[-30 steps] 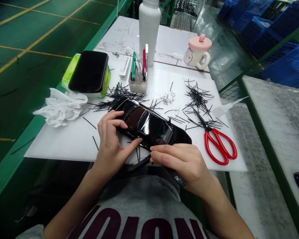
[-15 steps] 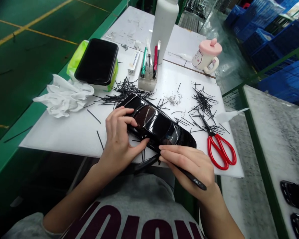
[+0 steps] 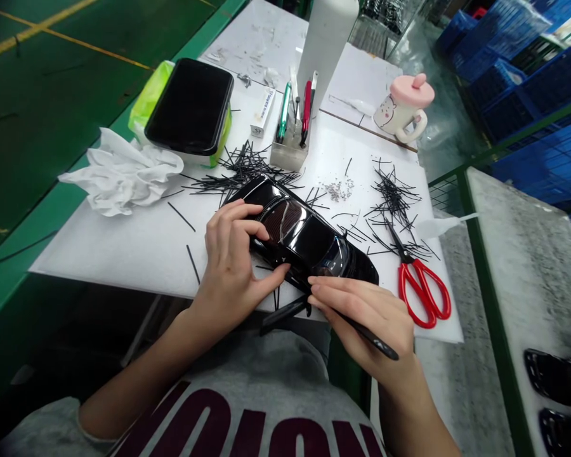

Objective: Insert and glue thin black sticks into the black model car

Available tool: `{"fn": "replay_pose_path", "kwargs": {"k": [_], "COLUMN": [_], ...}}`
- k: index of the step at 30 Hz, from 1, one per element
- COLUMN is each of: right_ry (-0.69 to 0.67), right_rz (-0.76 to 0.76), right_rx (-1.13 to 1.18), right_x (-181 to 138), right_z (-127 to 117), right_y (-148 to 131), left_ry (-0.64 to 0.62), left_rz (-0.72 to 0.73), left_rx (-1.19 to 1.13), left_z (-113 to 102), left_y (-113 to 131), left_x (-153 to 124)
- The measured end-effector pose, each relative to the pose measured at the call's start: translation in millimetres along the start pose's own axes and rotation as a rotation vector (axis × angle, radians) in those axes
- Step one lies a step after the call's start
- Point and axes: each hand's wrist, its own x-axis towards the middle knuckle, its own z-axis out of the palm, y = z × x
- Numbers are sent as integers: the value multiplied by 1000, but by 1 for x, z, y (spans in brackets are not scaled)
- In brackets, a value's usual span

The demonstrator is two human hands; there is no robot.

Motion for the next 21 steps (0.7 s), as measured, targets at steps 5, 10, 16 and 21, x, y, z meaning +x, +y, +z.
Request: {"fn": "replay_pose_path", "kwargs": {"k": [5, 10, 16, 21], "right_ry": [-27, -56, 2, 52], "right_rz": [-10, -25, 112, 127], "right_rx": [-46, -117, -9, -31], "right_x": [0, 2, 4, 4], "right_z": [-1, -1, 7, 16], "right_y": [-2, -7, -11, -15], "left_ry": [-1, -2, -15, -11], "left_rz": [0, 6, -6, -12], "left_rx": [-2, -17, -51, -58], "left_z": [0, -1, -4, -4], "left_y": [0, -1, -2, -2], "left_x": [0, 1, 3, 3]}}
